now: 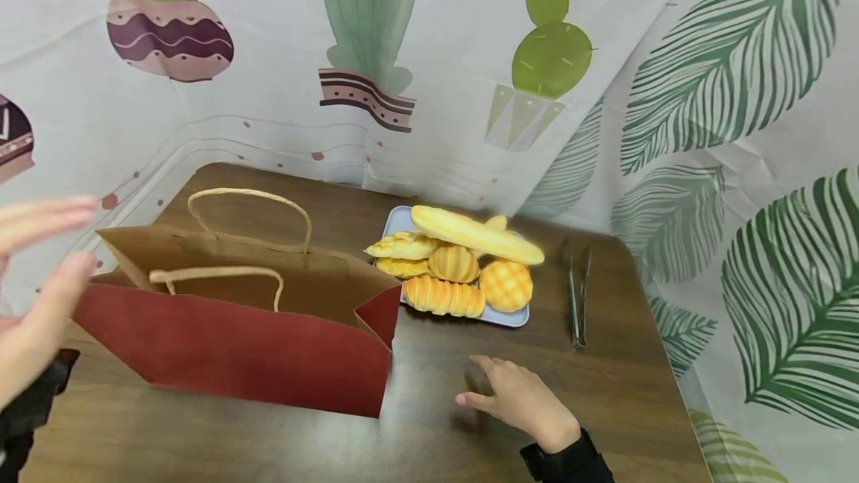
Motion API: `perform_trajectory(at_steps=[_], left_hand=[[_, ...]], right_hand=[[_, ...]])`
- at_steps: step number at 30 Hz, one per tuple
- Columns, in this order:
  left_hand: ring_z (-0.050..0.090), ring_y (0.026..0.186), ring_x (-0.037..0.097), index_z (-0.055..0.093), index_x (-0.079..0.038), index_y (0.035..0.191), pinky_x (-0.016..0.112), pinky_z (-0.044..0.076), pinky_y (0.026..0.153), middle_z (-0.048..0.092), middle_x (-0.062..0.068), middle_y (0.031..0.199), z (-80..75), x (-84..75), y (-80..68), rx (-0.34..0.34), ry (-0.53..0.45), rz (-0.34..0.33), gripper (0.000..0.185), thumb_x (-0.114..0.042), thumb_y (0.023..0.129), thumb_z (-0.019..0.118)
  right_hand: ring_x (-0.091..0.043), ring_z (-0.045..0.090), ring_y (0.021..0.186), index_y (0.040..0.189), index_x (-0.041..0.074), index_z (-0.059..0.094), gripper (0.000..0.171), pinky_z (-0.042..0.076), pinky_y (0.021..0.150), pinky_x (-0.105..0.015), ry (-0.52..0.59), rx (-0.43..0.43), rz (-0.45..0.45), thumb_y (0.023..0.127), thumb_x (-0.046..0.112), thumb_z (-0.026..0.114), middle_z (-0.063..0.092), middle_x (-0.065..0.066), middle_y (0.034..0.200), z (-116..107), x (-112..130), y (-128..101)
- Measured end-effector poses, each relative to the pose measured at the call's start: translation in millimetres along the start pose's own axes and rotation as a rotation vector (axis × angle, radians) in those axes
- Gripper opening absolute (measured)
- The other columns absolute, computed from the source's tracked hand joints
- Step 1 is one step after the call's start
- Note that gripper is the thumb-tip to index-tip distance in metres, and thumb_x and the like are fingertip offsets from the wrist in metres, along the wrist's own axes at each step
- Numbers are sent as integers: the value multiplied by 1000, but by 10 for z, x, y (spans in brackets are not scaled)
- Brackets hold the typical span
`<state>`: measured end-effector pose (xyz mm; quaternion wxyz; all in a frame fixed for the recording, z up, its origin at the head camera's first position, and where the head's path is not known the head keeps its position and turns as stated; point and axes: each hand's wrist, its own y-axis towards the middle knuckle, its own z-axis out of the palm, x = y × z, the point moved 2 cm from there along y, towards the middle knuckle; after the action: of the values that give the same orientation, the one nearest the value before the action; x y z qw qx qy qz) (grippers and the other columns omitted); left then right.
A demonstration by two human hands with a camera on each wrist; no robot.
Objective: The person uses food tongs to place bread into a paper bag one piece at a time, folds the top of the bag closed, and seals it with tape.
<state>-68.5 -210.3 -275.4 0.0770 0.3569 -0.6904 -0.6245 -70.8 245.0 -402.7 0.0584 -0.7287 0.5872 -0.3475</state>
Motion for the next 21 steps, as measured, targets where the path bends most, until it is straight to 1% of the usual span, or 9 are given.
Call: perform_trajectory(at_steps=[2,4,7,9,12,16,18,20,21], left_hand=[[51,119,29,61,3,115,24,38,102,60,16,122,-61,10,162,19,83,-121,43,-24,83,68],[40,130,28,49,-5,133,19,30,106,45,10,141,-119,80,239,122,157,-286,56,-23,83,67],[3,145,28,8,-18,151,33,9,118,-1,8,158,-185,269,229,391,225,-552,91,-29,82,67],[-18,142,29,-19,-22,146,51,-5,115,-27,5,152,-198,405,171,588,237,-708,107,-31,83,67],[-32,132,36,-38,-19,134,66,-10,104,-42,4,141,-201,586,86,850,224,-817,113,-40,86,62],[11,130,59,-40,-8,132,68,29,94,-31,29,140,-206,752,27,1082,308,-851,113,-51,88,55],[31,118,62,-35,0,134,64,39,81,-6,41,141,-211,803,29,1168,375,-833,112,-56,88,51],[36,113,63,-23,9,137,62,42,76,21,45,135,-208,829,40,1217,408,-806,110,-57,88,50],[40,109,62,-9,12,142,61,43,76,35,44,130,-206,836,44,1223,410,-786,104,-55,89,50]], right_hand=[[-31,59,107,133,7,48,70,48,84,-50,3,5,0,81,51,63,61,-14,119,3,-5,-4],[-31,59,108,133,7,48,70,47,84,-50,7,6,-3,81,51,63,61,-14,119,6,-13,-8],[-32,58,108,133,6,48,70,47,85,-51,14,5,-5,81,50,63,60,-15,120,8,-25,-13],[-32,59,108,133,6,48,70,47,85,-51,13,1,-3,81,50,63,61,-15,120,8,-31,-16],[-32,59,108,133,6,49,69,47,85,-52,7,-3,2,81,49,64,61,-15,120,9,-38,-19],[-32,59,108,133,5,49,69,47,85,-52,2,-9,0,82,49,64,61,-15,120,11,-45,-20],[-32,59,108,133,5,49,69,47,85,-52,6,-10,-7,81,50,64,61,-16,120,12,-48,-21],[-32,59,108,133,5,49,70,47,85,-52,14,-7,-11,81,50,63,61,-16,120,12,-51,-22],[-32,59,108,133,5,48,70,47,85,-52,18,-6,-12,81,51,63,61,-16,120,13,-52,-22]])
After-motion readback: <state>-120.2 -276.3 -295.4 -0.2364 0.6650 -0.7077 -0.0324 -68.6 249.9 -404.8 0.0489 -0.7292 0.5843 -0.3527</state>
